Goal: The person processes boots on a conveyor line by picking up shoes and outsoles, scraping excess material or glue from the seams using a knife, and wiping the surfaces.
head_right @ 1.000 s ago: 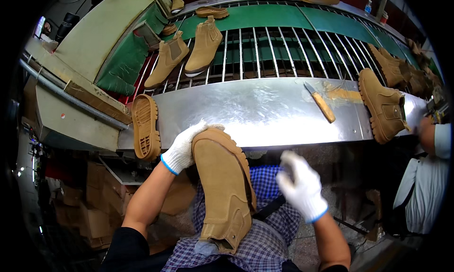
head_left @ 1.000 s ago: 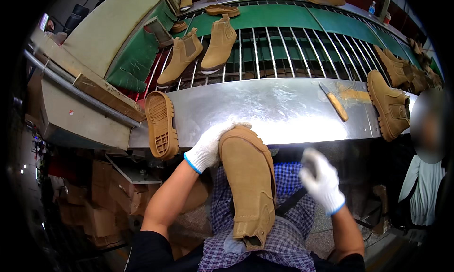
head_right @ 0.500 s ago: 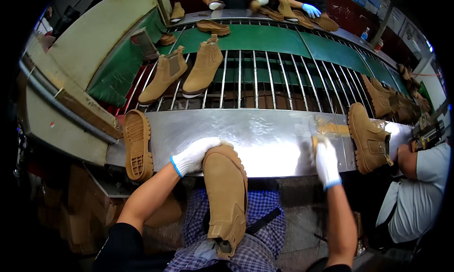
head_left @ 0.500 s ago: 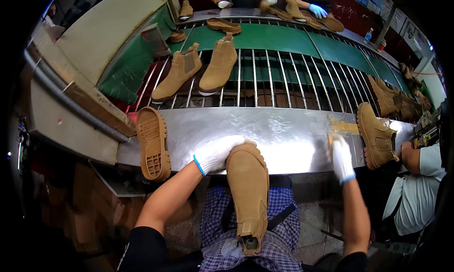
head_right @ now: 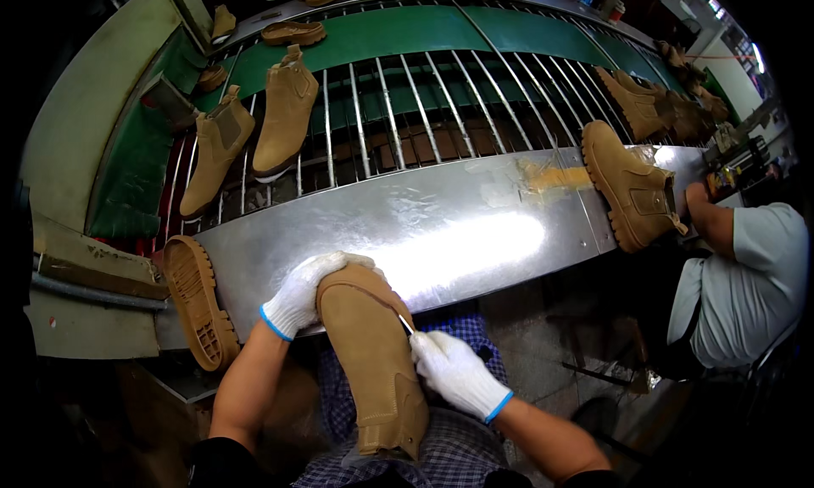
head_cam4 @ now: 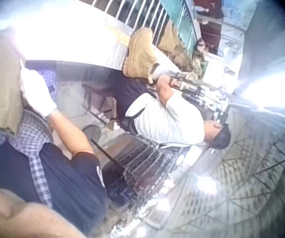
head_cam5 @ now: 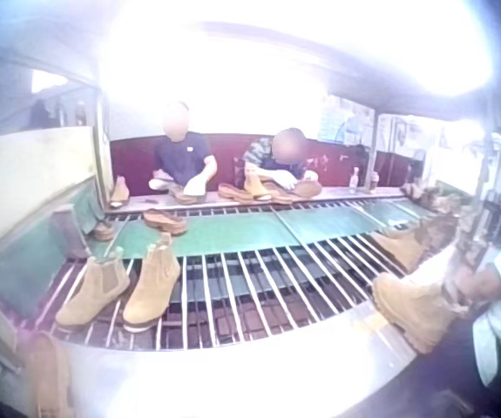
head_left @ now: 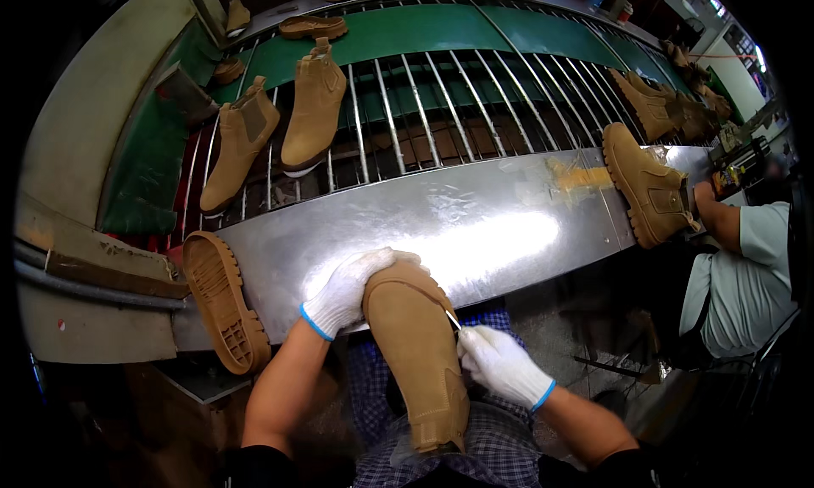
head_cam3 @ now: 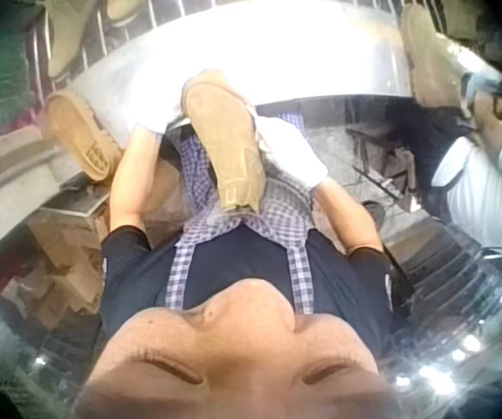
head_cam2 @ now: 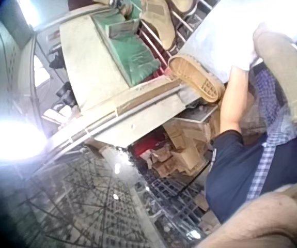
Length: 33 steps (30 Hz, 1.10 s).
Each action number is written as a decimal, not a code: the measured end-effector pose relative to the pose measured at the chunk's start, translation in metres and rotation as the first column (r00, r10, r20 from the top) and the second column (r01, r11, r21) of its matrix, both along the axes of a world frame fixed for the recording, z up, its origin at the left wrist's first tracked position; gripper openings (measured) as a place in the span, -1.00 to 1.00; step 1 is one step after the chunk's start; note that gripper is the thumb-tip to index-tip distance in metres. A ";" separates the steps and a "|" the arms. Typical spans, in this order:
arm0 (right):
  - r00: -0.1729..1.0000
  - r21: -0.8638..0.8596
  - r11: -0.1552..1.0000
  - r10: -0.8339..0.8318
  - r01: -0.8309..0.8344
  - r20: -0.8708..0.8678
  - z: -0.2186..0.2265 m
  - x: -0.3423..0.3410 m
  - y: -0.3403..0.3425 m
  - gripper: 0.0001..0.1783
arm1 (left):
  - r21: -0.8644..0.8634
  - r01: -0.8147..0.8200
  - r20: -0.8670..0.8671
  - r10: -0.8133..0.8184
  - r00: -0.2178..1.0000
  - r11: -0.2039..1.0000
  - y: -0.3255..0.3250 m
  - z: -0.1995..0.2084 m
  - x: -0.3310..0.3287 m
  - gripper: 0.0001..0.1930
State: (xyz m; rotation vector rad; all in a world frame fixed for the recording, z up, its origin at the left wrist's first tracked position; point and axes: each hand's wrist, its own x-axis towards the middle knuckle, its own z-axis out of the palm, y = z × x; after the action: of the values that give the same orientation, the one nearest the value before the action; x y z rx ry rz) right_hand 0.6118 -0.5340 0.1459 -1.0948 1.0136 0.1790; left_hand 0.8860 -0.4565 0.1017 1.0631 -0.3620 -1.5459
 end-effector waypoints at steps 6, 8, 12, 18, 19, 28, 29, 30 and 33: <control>0.981 -0.033 0.980 0.196 -0.196 0.003 0.032 0.047 -0.043 -0.51 | 0.056 -0.008 0.037 0.006 0.999 0.998 -0.002 -0.013 0.002 -0.49; 0.989 0.068 0.987 0.146 -0.146 0.002 0.056 0.073 -0.050 -0.55 | 0.072 -0.011 0.018 0.010 1.000 0.997 -0.005 -0.007 0.004 -0.50; 0.963 -0.146 0.953 0.269 -0.266 -0.003 0.042 0.065 -0.041 -0.58 | -0.010 0.016 0.063 -0.016 0.998 1.000 -0.010 -0.002 0.011 -0.49; 0.983 -0.423 0.890 0.185 -0.169 -0.004 -0.002 0.006 0.004 -0.69 | -0.077 0.101 0.031 -0.099 0.995 0.992 -0.014 -0.009 0.015 -0.53; 0.978 -0.493 0.848 0.206 -0.196 -0.034 -0.006 -0.005 0.008 -0.65 | -0.107 0.125 0.083 -0.116 0.990 0.986 -0.016 -0.008 0.017 -0.52; 0.982 -0.482 0.868 0.175 -0.118 0.074 -0.014 -0.011 -0.010 -0.67 | -0.159 0.178 0.074 -0.168 0.983 0.971 -0.018 -0.011 0.023 -0.46; 0.990 -0.455 0.888 0.115 -0.063 0.087 -0.014 -0.006 -0.014 -0.67 | -0.168 0.188 0.063 -0.180 0.982 0.968 -0.019 -0.014 0.023 -0.46; 0.990 -0.532 0.846 0.095 -0.028 0.100 -0.010 0.005 -0.022 -0.58 | -0.177 0.196 0.051 -0.190 0.980 0.965 -0.020 -0.016 0.023 -0.45; 0.953 -0.675 0.718 0.295 -0.172 0.071 -0.016 0.043 -0.060 -0.41 | -0.263 0.241 0.028 -0.242 0.970 0.934 -0.020 -0.018 0.026 -0.46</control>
State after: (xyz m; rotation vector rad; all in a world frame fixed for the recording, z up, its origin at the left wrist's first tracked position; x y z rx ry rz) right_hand 0.6549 -0.5938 0.1298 -1.8700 0.7821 -0.0921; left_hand 0.9125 -0.4762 0.0840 0.8279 -0.6980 -1.6609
